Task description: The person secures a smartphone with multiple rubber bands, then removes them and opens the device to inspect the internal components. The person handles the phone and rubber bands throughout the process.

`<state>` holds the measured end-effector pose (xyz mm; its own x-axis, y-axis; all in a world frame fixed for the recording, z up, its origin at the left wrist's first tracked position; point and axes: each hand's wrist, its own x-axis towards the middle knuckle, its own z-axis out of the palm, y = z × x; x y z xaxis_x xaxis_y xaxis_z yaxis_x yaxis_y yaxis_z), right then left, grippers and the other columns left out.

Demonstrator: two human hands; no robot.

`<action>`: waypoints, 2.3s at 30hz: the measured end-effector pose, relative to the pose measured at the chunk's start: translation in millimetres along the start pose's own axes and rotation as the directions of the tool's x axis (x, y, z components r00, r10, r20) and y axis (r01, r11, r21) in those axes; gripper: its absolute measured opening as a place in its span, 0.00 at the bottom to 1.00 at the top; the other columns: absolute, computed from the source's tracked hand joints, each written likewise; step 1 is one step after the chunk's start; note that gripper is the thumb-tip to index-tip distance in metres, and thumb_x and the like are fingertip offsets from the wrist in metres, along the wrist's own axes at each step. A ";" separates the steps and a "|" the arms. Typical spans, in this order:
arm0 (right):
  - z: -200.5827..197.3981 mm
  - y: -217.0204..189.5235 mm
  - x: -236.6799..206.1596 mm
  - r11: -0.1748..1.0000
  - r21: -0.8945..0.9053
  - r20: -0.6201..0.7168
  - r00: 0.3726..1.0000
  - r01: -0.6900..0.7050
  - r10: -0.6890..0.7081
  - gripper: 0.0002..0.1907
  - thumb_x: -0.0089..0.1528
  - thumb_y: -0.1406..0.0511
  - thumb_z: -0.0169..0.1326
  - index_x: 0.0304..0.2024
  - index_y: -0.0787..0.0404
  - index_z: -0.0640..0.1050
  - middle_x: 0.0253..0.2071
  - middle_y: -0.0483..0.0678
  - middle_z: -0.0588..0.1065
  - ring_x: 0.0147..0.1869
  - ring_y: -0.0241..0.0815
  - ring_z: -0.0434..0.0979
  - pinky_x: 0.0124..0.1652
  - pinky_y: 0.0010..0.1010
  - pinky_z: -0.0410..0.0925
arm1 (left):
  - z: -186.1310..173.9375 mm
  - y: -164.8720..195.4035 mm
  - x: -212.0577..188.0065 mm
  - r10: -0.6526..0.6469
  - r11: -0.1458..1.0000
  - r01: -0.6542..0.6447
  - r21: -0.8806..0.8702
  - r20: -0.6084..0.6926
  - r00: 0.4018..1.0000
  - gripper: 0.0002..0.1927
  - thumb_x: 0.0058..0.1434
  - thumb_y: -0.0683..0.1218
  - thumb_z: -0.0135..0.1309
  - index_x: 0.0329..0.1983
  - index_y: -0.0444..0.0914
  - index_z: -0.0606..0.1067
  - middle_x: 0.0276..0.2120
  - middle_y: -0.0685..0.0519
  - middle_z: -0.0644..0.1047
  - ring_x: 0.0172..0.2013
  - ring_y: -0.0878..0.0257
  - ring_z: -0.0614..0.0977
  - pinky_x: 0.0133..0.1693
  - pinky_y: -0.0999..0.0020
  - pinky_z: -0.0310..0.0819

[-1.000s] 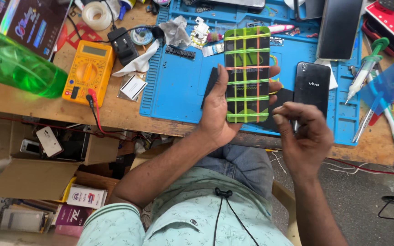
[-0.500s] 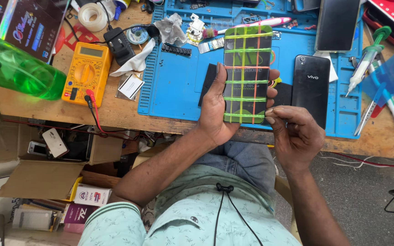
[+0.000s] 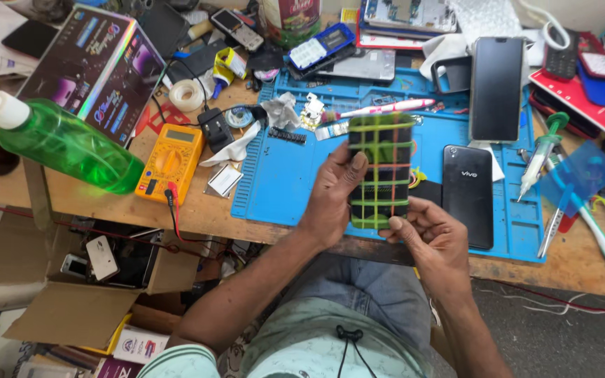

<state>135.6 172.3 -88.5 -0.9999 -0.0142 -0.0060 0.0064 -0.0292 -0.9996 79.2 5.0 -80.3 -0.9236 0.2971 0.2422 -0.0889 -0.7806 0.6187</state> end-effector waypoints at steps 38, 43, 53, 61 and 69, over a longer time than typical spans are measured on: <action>-172.0 -114.4 165.8 0.154 -0.987 -0.046 0.862 0.037 -0.504 0.13 0.68 0.62 0.61 0.50 0.64 0.83 0.37 0.55 0.81 0.36 0.43 0.81 0.39 0.36 0.74 | -51.5 73.4 -69.6 0.227 0.597 -0.022 0.802 -0.142 0.963 0.17 0.71 0.38 0.52 0.62 0.33 0.70 0.56 0.43 0.78 0.51 0.60 0.83 0.54 0.65 0.79; -95.4 -88.0 78.6 0.197 -0.970 -0.162 0.982 -0.140 -0.101 0.29 0.59 0.46 0.63 0.53 0.57 0.81 0.40 0.54 0.80 0.38 0.51 0.82 0.38 0.45 0.74 | -54.9 69.8 -60.9 0.220 0.559 -0.033 0.828 -0.110 0.969 0.17 0.70 0.38 0.52 0.61 0.32 0.71 0.57 0.43 0.76 0.51 0.58 0.83 0.53 0.64 0.80; -62.8 -57.3 23.7 0.134 -0.986 -0.112 0.991 -0.101 -0.076 0.47 0.52 0.51 0.63 0.67 0.68 0.65 0.60 0.66 0.68 0.60 0.65 0.71 0.51 0.53 0.70 | -40.2 66.4 -38.9 0.092 0.463 -0.103 0.880 0.068 0.993 0.18 0.66 0.38 0.57 0.59 0.34 0.72 0.59 0.42 0.76 0.52 0.58 0.83 0.53 0.65 0.81; -110.0 -53.3 18.1 0.416 -0.904 -0.185 0.968 -0.101 -0.168 0.22 0.66 0.62 0.54 0.59 0.68 0.76 0.41 0.63 0.79 0.42 0.57 0.81 0.42 0.44 0.72 | -10.6 70.9 -18.5 -0.021 0.329 -0.143 0.933 0.158 0.987 0.19 0.62 0.40 0.61 0.57 0.35 0.75 0.58 0.46 0.78 0.49 0.60 0.85 0.49 0.69 0.82; -152.4 -32.7 24.4 0.783 -0.619 -0.314 0.932 -0.059 -0.179 0.14 0.70 0.63 0.53 0.49 0.68 0.81 0.32 0.44 0.77 0.35 0.27 0.69 0.33 0.24 0.65 | 27.7 45.5 18.6 -0.363 0.537 0.075 0.840 0.151 0.919 0.26 0.64 0.41 0.58 0.66 0.37 0.71 0.61 0.46 0.76 0.54 0.57 0.83 0.52 0.63 0.83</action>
<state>108.8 325.3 -60.4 -0.9378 0.3060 0.1638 0.0549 0.5968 -0.8005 68.3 -9.7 -27.0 -0.7607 0.6397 0.1103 0.1963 0.0647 0.9784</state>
